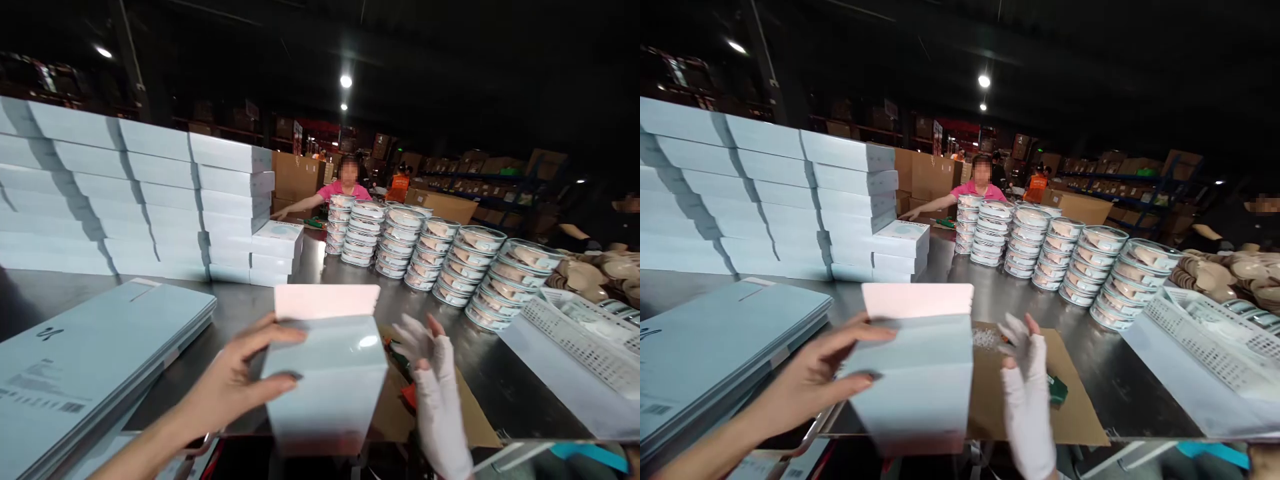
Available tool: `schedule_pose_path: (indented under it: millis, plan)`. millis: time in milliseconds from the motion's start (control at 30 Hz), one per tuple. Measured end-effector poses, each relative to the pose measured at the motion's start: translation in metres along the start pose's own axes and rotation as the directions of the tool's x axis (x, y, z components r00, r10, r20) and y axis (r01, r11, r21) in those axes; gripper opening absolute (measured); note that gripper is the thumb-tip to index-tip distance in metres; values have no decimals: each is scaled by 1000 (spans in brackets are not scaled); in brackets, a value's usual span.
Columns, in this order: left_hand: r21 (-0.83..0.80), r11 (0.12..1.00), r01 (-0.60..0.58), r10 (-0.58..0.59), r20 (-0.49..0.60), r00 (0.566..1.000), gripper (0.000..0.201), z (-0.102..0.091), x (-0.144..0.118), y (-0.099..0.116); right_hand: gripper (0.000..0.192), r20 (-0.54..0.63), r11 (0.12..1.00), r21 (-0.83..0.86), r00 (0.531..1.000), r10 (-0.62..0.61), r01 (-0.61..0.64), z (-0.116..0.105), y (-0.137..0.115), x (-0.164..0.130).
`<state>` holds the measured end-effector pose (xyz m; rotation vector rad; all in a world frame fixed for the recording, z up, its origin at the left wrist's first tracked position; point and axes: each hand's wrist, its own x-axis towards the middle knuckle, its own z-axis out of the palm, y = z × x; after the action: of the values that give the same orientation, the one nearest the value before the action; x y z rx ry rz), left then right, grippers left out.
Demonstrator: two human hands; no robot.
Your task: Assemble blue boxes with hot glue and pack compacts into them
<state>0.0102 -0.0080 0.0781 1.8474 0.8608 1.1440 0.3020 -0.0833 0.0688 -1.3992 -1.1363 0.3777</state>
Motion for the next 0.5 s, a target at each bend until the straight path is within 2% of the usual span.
schedule_pose_path:
  millis: [33, 67, 133, 200, 267, 333, 400, 500]
  plan:
    - [-9, 1000, -15, 14, -87, 996, 37, -8, -3, -3, 67, -36, 974, -201, 995, 96, -101, -20, 13, 3]
    - [-20, 999, -26, 23, -166, 986, 37, -13, -8, -7, 58, -98, 872, -421, 968, 232, -252, -39, 27, 5]
    - [-26, 999, -36, 29, -233, 972, 37, -13, -21, -13, 36, -128, 724, -565, 909, 396, -395, -67, 55, 7]
    - [-31, 998, -53, 48, -149, 988, 39, -1, -36, -18, 41, -86, 666, -571, 841, 534, -481, -80, 79, 3]
    - [-66, 996, -67, 69, 29, 997, 39, 14, -47, -21, 44, -24, 649, -520, 769, 638, -555, -81, 95, -4]
    - [-102, 995, -10, 26, 163, 986, 35, 28, -54, -27, 41, 28, 660, -449, 728, 685, -602, -78, 103, -12]
    - [-102, 991, 91, -70, 189, 979, 30, 35, -56, -37, 42, 71, 715, -374, 750, 658, -591, -76, 106, -21]
    - [-77, 980, 186, -171, 170, 970, 34, 35, -60, -53, 51, 113, 867, -237, 874, 473, -439, -75, 101, -39]
